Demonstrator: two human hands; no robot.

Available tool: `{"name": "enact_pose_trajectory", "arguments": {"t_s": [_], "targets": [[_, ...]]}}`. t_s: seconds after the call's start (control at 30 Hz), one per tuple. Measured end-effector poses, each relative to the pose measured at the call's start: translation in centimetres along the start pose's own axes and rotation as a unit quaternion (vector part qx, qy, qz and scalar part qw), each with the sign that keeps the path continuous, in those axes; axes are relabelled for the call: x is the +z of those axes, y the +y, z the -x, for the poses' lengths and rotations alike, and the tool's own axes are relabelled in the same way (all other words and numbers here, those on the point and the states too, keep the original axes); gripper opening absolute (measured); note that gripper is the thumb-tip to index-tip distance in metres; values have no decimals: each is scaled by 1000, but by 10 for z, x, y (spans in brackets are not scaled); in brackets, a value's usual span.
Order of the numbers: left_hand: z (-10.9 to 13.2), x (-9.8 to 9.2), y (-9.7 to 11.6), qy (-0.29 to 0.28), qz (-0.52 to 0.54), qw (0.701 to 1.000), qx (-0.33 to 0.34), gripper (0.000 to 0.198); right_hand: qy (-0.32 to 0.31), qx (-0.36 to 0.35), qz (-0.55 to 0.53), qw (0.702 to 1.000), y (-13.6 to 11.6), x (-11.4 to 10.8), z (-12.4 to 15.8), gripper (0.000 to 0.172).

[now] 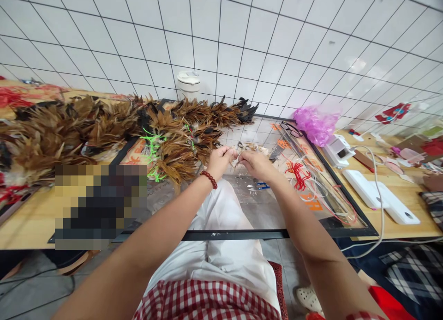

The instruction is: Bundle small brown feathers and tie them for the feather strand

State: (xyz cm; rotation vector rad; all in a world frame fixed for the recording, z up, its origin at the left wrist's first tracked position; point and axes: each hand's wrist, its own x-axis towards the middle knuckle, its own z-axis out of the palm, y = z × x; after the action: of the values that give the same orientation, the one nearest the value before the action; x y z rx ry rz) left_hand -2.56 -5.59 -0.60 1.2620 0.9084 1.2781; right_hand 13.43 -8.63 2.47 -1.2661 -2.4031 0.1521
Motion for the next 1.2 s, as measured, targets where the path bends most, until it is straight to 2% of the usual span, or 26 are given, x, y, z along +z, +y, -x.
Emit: {"name": "enact_pose_trajectory", "arguments": {"t_s": [0.13,0.27,0.37,0.43,0.57,0.63,0.77,0.9,1.07,1.2], "targets": [[3,-1,1,-24,-115,993,30,20,78,-21,10,997,0,-3,0,18],[6,0,4,-57,-114,992,26,23,139,-4,17,990,2,-1,-1,10],[7,0,5,-88,-120,988,30,25,151,-8,47,987,1,0,0,10],[6,0,5,-88,-132,987,35,26,152,-14,48,987,-1,0,1,13],[4,0,3,-65,-89,994,22,22,222,39,-51,973,-3,-2,0,26],[4,-1,3,-56,-59,997,16,21,242,75,-121,960,-2,-2,-1,24],[4,-1,4,-47,-36,998,13,22,209,105,-216,948,0,1,-3,22],[7,0,8,-67,-37,997,23,24,181,104,-232,950,-3,2,-4,21],[9,2,8,-108,-30,994,20,32,186,115,-247,944,-8,-2,-4,21],[10,3,9,-128,49,990,-14,31,186,128,-283,932,-4,-4,-5,25]]}}
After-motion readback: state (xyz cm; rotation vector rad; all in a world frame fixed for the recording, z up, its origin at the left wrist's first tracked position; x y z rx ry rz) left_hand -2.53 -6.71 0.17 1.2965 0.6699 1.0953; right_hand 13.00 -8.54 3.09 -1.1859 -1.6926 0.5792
